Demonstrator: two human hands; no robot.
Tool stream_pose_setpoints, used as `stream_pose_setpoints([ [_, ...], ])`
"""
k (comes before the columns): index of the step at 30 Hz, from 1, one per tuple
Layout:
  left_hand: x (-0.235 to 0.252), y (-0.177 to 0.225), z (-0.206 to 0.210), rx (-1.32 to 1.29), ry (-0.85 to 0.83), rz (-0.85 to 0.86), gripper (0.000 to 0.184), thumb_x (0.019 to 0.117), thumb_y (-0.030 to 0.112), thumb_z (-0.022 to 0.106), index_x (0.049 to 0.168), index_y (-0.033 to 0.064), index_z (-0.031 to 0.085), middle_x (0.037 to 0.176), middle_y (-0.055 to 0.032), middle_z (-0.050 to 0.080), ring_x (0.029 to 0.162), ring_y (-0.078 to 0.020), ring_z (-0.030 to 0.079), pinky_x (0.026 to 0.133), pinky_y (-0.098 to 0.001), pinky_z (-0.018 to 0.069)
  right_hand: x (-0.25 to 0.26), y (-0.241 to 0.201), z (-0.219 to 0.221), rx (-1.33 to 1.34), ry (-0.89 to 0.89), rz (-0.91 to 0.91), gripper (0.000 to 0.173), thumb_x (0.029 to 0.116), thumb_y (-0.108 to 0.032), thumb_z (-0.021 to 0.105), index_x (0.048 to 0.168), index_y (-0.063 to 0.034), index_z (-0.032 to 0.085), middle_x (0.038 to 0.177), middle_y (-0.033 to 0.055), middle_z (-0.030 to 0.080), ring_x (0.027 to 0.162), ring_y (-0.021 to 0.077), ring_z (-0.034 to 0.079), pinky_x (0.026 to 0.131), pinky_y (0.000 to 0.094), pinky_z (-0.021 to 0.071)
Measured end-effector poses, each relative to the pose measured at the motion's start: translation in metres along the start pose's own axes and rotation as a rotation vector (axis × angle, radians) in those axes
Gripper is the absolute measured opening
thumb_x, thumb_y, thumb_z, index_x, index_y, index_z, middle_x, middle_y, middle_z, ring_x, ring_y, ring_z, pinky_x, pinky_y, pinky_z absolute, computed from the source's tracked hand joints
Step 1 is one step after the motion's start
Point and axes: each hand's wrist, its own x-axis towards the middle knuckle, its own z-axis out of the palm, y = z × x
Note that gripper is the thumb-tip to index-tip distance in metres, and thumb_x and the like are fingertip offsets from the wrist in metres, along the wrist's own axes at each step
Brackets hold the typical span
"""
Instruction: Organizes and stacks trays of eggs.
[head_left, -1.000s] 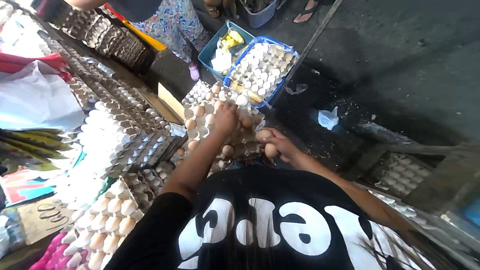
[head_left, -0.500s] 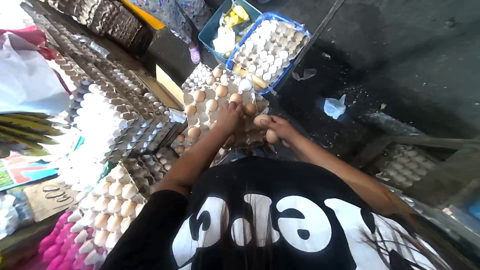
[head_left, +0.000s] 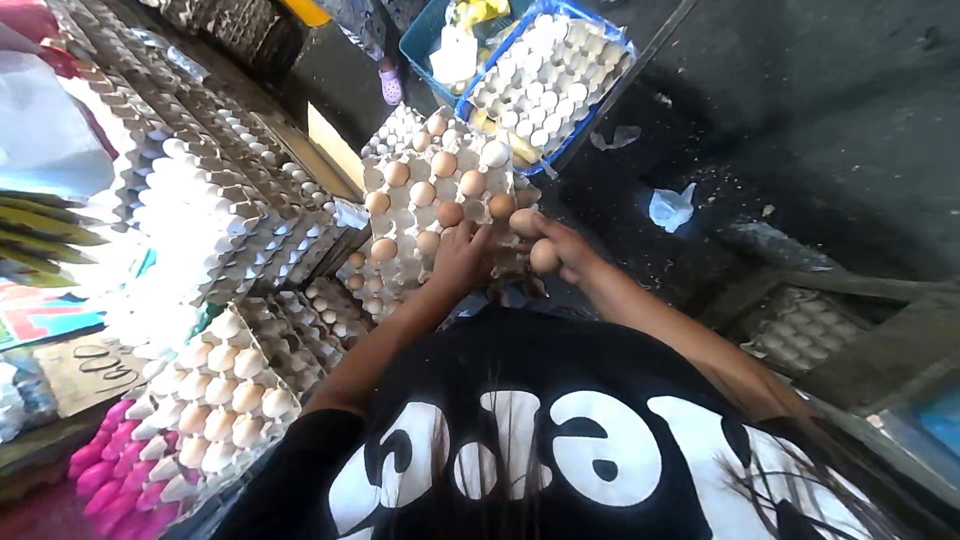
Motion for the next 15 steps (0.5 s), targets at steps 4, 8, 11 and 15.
stream_pose_setpoints([
  [4,-0.004,0.005,0.002,-0.058,0.001,0.109,0.044,0.0857,0.023,0.079,0.123,0.0036,0.068,0.119,-0.0251,0.066,0.109,-0.0403,0.066,0.093,-0.0553,0.0556,0.001,-0.003,0.0,0.003,-0.017,-0.005,0.055,0.1049,-0.049,0.052,0.146,-0.0126,0.049,0.128,0.0142,0.062,0.103,0.0265,0.068,0.082,0.0409,0.0587],
  [8,0.002,0.009,0.017,-0.058,0.004,0.202,0.039,0.0864,0.02,0.077,0.122,0.005,0.069,0.115,-0.0228,0.066,0.099,-0.0375,0.069,0.085,-0.0525,0.0585,0.001,-0.007,-0.001,-0.041,-0.026,-0.013,0.057,0.1061,-0.054,0.043,0.144,-0.0126,0.052,0.118,0.0129,0.067,0.093,0.0228,0.068,0.076,0.0379,0.0579],
  [11,0.007,0.013,0.026,-0.05,0.091,0.187,0.038,0.0867,0.017,0.077,0.122,0.0049,0.07,0.113,-0.0236,0.067,0.094,-0.0377,0.069,0.081,-0.0522,0.059,0.001,-0.011,-0.002,-0.106,-0.014,-0.027,0.054,0.1058,-0.053,0.045,0.141,-0.0129,0.053,0.107,0.0106,0.066,0.081,0.0187,0.066,0.07,0.035,0.0573],
  [15,0.013,0.008,0.027,-0.097,0.094,0.192,0.043,0.0839,0.015,0.079,0.123,0.0022,0.069,0.117,-0.0254,0.065,0.098,-0.0379,0.07,0.083,-0.0508,0.0601,0.005,-0.015,0.0,-0.223,-0.059,-0.143,0.052,0.1072,-0.047,0.046,0.141,-0.0079,0.053,0.115,0.0143,0.065,0.09,0.0207,0.067,0.08,0.0399,0.0588],
])
